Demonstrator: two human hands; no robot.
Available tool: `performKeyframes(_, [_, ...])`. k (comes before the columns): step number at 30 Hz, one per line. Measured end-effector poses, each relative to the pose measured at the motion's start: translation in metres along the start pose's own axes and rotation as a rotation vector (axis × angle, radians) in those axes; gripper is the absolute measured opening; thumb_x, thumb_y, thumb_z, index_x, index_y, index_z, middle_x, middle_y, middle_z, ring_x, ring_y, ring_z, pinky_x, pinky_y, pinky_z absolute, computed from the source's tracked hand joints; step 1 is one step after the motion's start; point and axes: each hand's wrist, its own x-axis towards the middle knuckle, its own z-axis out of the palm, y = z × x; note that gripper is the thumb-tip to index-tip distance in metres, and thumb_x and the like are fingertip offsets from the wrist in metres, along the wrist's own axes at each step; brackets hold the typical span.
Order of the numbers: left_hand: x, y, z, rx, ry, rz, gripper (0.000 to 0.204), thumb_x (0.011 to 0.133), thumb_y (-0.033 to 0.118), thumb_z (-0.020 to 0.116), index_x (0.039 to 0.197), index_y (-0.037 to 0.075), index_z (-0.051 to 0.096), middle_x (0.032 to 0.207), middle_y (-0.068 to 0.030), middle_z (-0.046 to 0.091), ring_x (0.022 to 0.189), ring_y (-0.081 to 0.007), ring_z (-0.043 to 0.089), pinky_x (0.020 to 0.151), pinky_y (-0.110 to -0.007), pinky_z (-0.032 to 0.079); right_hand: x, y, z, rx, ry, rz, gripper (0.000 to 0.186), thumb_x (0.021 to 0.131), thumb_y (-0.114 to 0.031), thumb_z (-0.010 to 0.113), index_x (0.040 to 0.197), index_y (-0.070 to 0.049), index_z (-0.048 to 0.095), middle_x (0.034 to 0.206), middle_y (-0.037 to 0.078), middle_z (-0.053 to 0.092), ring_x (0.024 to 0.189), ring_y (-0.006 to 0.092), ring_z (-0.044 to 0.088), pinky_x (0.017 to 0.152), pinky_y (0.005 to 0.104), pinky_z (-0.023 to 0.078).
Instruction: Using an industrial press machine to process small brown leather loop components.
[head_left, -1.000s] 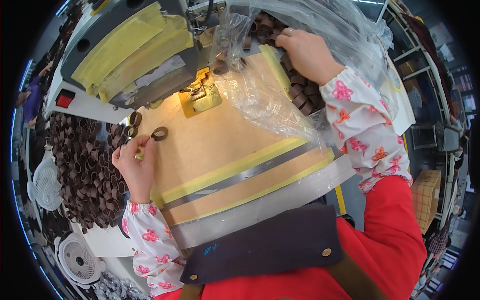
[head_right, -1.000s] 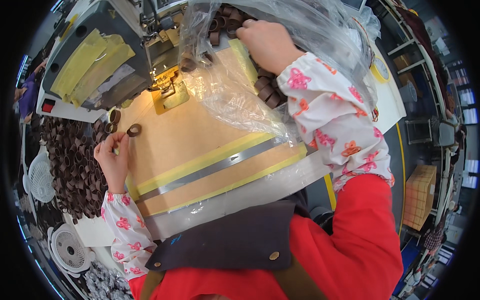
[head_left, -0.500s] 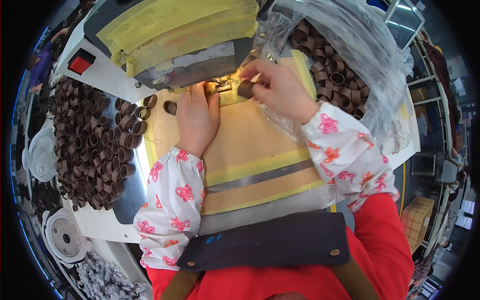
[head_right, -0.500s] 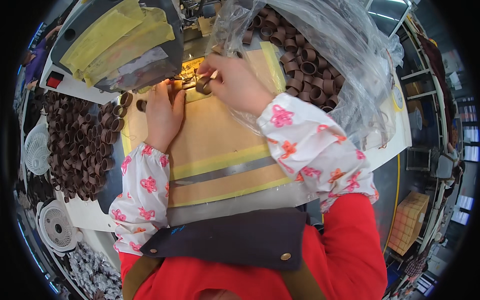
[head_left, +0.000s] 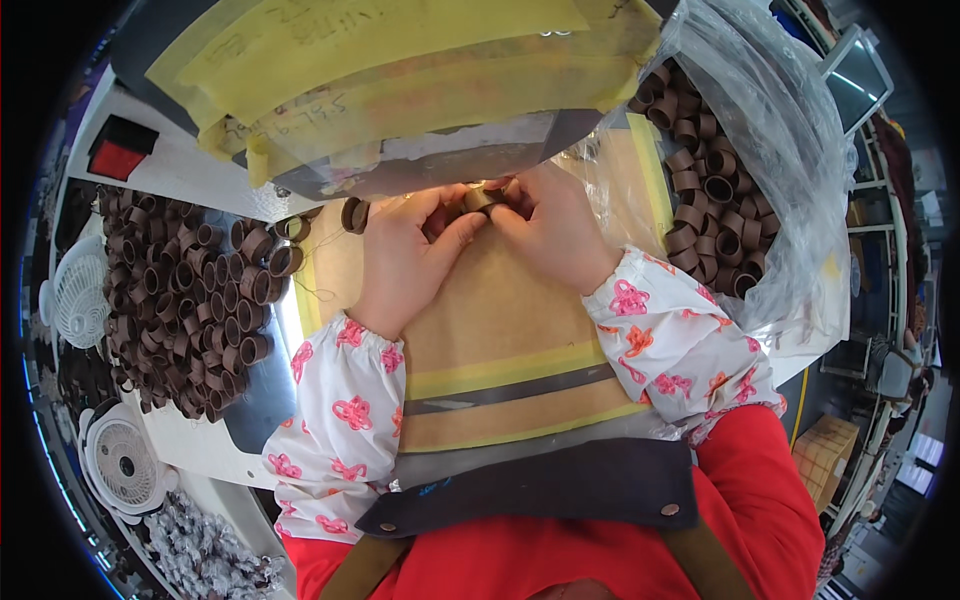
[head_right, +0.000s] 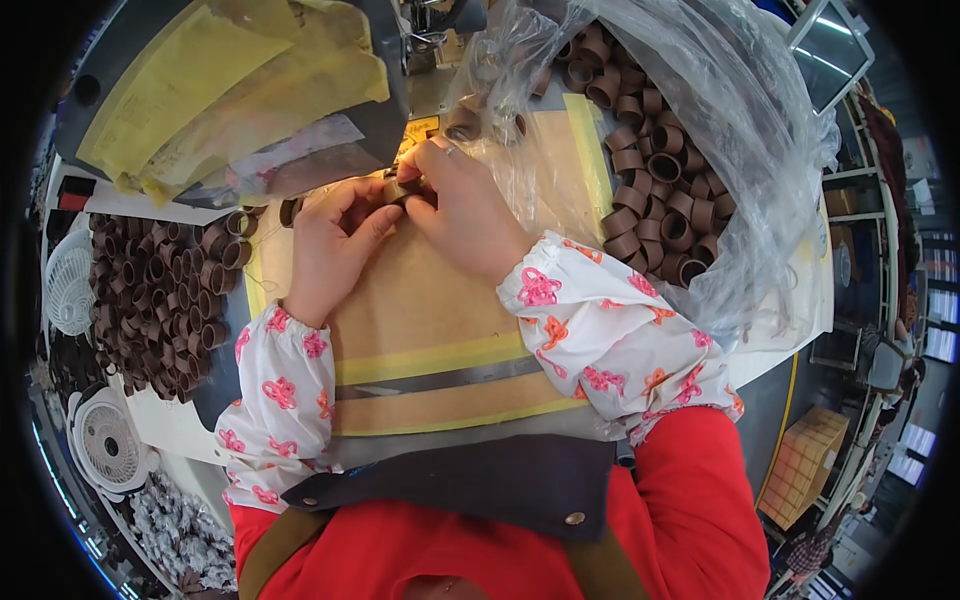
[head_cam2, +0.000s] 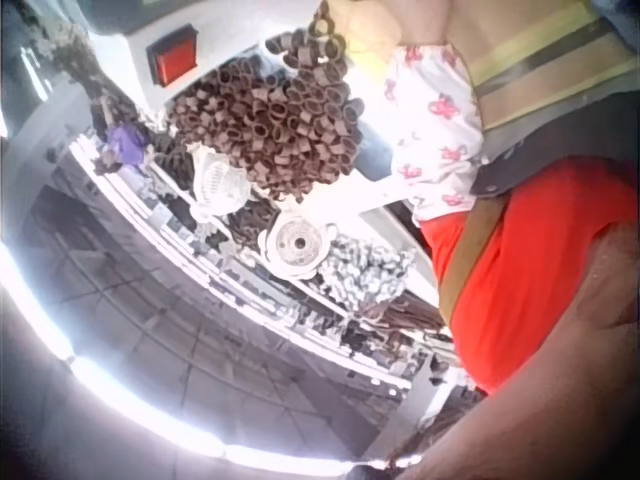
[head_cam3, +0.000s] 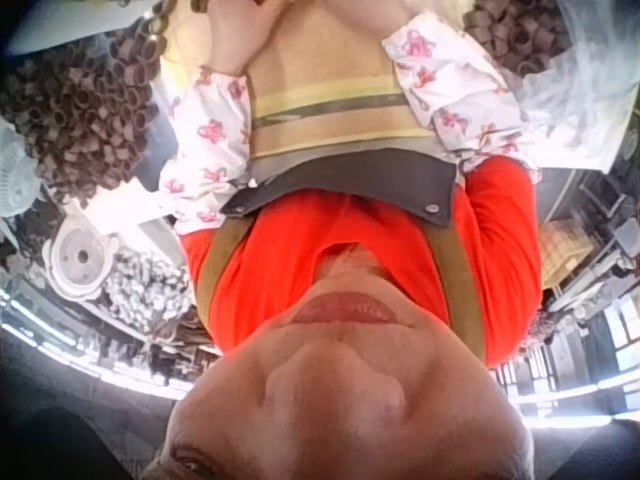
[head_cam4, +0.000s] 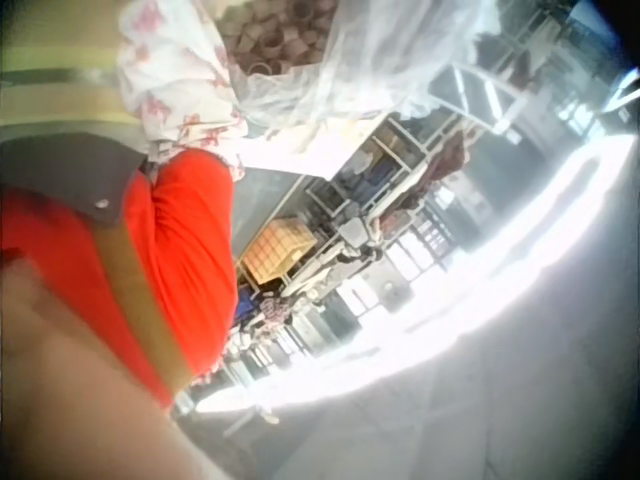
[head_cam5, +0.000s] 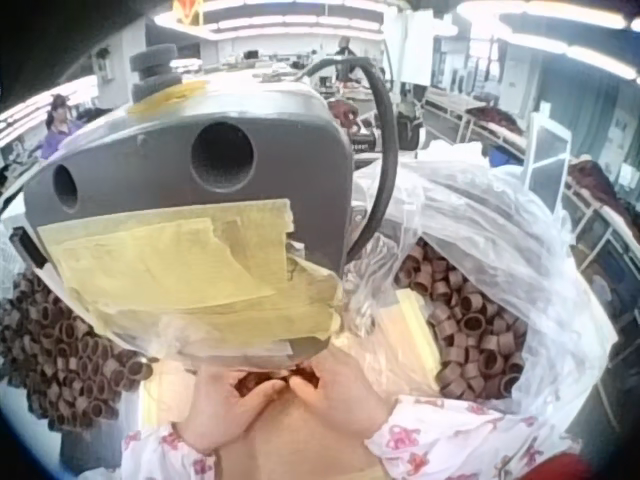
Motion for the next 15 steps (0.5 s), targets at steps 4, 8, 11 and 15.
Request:
performKeyframes(4, [0.000, -0.004, -0.002, 0.076, -0.006, -0.009, 0.022, 0.074, 0.013, 0.069, 0.088, -0.002, 0.062, 0.056, 0.0025, 0.047, 0.053, -0.0036, 0.042, 0.050, -0.020, 0.036, -0.002, 0.000, -0.004, -0.073, -0.035, -0.065, 0.015, 0.071, 0.000, 0.061, 0.081, -0.002, 0.050, 0.079, 0.013, 0.055, 0.070, 0.0290, 0.058, 0.058, 0.0351, 0.046])
performKeyframes(8, [0.002, -0.004, 0.002, -0.012, 0.023, -0.086, 0.023, 0.073, 0.014, 0.070, 0.088, -0.003, 0.063, 0.054, 0.0018, 0.045, 0.052, -0.0050, 0.040, 0.049, -0.022, 0.035, 0.000, 0.009, -0.005, -0.181, -0.035, -0.190, 0.011, 0.073, -0.002, 0.061, 0.078, -0.002, 0.051, 0.079, 0.014, 0.053, 0.070, 0.0318, 0.056, 0.059, 0.0370, 0.045])
performKeyframes(11, [0.004, -0.005, 0.004, 0.054, 0.066, -0.057, 0.024, 0.073, 0.015, 0.070, 0.087, -0.003, 0.064, 0.054, 0.0018, 0.044, 0.051, -0.0052, 0.039, 0.048, -0.022, 0.034, 0.003, 0.009, -0.006, -0.264, -0.073, -0.251, 0.009, 0.074, -0.002, 0.059, 0.078, -0.002, 0.051, 0.079, 0.014, 0.052, 0.071, 0.0330, 0.054, 0.060, 0.0383, 0.044])
performKeyframes(15, [0.008, -0.005, 0.005, 0.188, 0.073, -0.051, 0.023, 0.072, 0.017, 0.071, 0.083, -0.003, 0.065, 0.054, 0.0010, 0.046, 0.052, -0.0051, 0.040, 0.049, -0.021, 0.035, 0.007, 0.005, -0.012, -0.203, -0.065, -0.250, 0.008, 0.075, -0.002, 0.059, 0.079, -0.001, 0.052, 0.080, 0.015, 0.051, 0.072, 0.0337, 0.053, 0.061, 0.0390, 0.043])
